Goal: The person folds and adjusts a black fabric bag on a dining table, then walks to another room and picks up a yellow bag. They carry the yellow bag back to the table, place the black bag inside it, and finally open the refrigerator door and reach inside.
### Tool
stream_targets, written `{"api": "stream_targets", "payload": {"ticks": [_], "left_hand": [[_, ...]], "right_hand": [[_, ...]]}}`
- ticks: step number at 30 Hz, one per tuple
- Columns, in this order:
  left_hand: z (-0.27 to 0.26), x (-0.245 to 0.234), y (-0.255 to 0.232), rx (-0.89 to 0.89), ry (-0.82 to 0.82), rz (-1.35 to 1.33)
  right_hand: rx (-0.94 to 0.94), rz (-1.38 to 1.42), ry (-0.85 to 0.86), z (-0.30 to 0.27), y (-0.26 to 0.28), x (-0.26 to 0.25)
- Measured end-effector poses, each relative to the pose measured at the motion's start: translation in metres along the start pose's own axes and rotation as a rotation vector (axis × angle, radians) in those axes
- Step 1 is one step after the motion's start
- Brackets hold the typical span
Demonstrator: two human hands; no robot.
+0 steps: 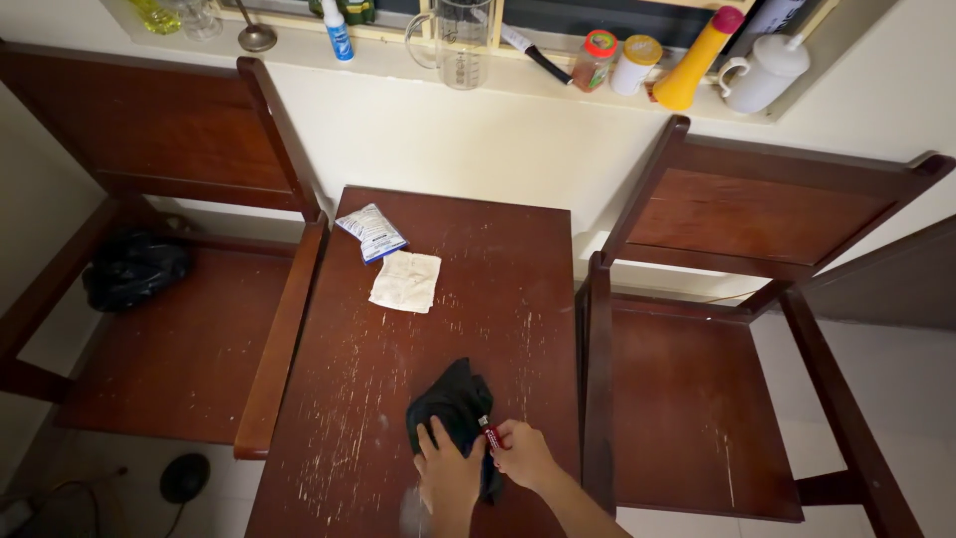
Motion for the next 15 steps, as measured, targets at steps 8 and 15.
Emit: {"api": "stream_targets", "payload": {"ticks": [8, 15], "left_hand": [[0.023, 0.013, 0.035, 0.194, -0.100, -0.037], [0.033, 0.023, 0.044, 0.292, -0.261, -0.182]], "right_hand": [[0.076, -0.066, 0.020, -0.003, 0.022, 0.012], [0.011, -0.221, -0.055, -0.009, 0.034, 0.014]]}}
Point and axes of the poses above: each hand's wrist, its own z-axis towards the middle knuckle, its own x-axis out of the palm, y = z × x, the point moved 2 cm from there along z, towards the middle knuckle, and after that the axes turned 3 degrees about -y, right-handed, at the moved point
